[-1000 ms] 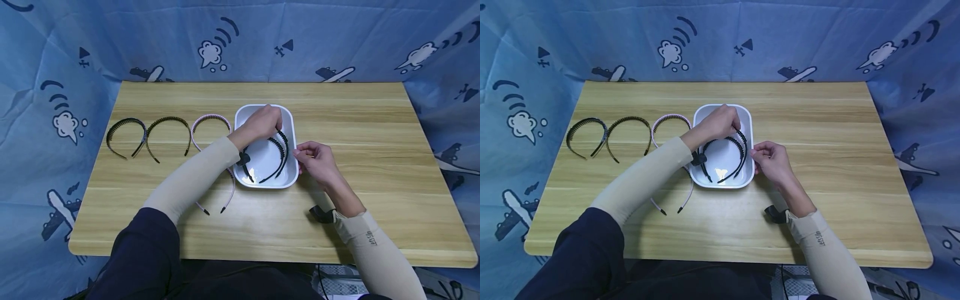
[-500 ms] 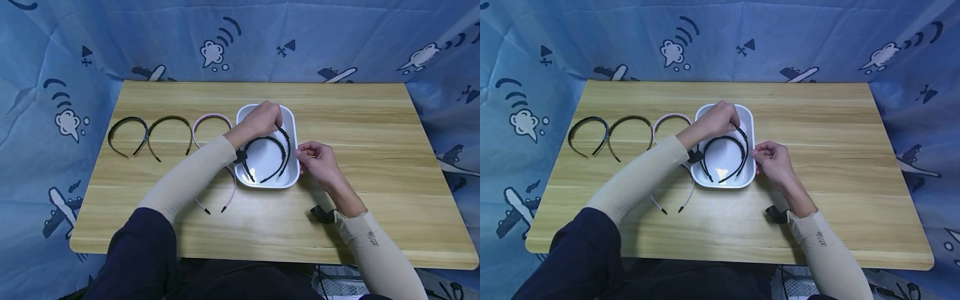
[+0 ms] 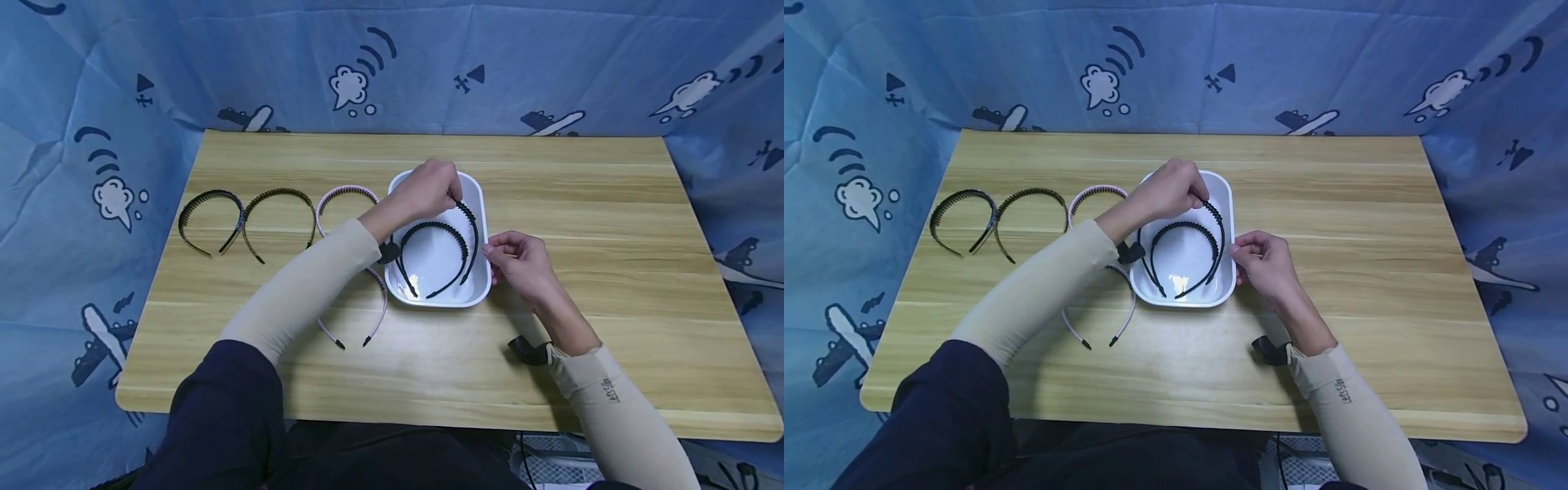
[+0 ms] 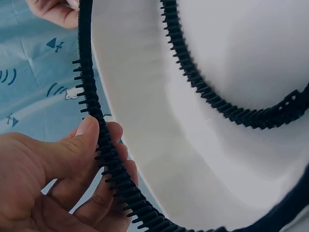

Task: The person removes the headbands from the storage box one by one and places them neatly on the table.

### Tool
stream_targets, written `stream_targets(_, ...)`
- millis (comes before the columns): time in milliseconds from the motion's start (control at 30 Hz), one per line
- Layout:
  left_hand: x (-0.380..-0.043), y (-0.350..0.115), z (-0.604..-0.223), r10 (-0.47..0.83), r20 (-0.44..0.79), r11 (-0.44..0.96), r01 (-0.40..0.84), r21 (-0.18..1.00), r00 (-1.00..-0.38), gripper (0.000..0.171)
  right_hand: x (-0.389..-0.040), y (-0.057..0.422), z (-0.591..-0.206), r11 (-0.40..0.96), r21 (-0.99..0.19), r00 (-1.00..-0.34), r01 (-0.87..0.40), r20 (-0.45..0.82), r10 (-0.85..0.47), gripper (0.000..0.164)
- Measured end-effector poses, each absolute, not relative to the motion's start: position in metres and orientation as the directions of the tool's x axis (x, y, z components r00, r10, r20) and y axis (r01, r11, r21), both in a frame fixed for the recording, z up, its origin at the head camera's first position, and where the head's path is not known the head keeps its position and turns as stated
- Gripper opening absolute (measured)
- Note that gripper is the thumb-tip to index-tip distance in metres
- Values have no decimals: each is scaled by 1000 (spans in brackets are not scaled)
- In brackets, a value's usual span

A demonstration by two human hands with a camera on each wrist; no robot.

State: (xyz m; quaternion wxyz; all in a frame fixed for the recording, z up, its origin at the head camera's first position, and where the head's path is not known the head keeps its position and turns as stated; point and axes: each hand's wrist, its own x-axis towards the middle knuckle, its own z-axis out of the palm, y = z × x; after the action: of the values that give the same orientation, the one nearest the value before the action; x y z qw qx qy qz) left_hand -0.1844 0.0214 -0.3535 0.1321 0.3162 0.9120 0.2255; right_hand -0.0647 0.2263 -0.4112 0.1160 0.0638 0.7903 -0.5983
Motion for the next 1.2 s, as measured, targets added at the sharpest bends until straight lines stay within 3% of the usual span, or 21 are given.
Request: stream_targets(1200,-174,-42,-328,614,-50,669,486,562,-787,21,-64,225,-410,287,-928,-965,239,-260,-35,23)
